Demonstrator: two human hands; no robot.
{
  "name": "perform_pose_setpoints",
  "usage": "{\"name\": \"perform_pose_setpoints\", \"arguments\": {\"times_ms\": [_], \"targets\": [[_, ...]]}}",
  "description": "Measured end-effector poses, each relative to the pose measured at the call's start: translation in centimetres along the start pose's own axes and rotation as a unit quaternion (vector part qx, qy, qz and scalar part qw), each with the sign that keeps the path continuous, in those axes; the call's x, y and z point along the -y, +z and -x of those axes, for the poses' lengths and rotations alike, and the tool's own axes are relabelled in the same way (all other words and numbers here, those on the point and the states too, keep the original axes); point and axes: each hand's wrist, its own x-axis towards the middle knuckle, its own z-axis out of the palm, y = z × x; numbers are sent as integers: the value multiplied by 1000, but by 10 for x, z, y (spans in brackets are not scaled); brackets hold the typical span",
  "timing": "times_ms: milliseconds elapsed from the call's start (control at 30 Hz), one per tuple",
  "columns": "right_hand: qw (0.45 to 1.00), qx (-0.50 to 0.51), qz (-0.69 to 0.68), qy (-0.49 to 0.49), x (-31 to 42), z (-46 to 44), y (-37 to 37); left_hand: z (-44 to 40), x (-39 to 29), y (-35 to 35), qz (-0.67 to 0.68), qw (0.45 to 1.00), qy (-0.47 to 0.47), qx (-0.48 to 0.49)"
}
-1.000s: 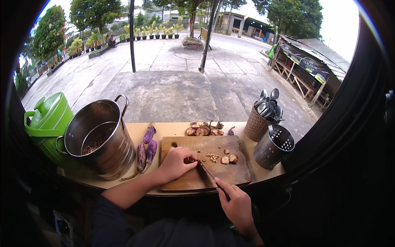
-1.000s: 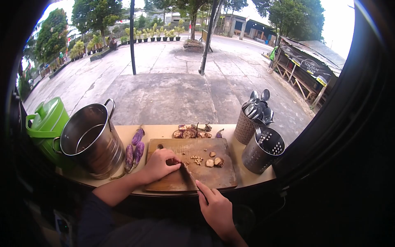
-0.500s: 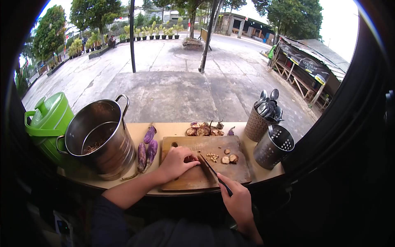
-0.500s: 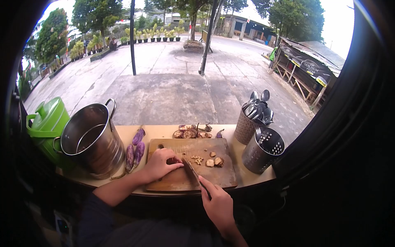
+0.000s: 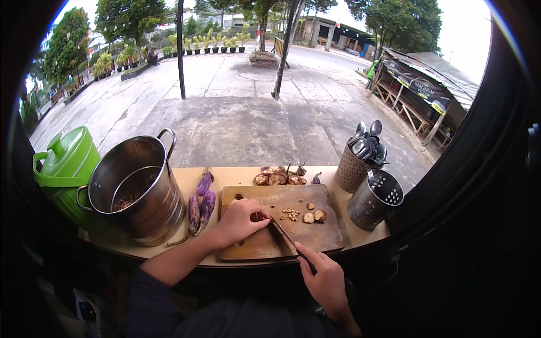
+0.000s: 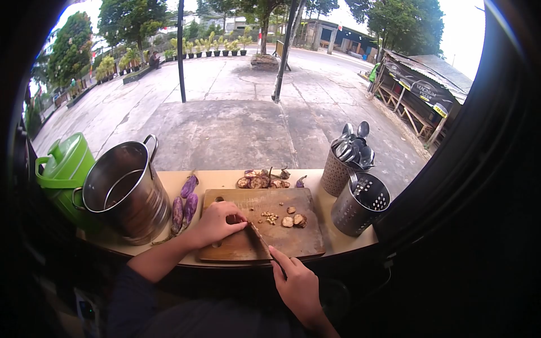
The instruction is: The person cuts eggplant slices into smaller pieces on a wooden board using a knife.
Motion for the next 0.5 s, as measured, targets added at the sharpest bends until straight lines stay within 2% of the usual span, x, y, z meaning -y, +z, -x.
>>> {"name": "perform_pose_setpoints", "arguments": {"times_ms": [133, 367, 467, 500], "targets": [[999, 32, 4, 39, 13, -5, -5, 1, -1, 1, 28, 999, -18, -5], [999, 24, -7, 24, 10, -19, 8, 1, -1, 2, 38, 999, -22, -7], [997, 55, -1, 54, 8, -20, 6, 1, -1, 3, 46, 998, -30, -10], [999, 33, -19, 29, -1, -18, 9, 1, -1, 3, 45, 998, -29, -10]]}}
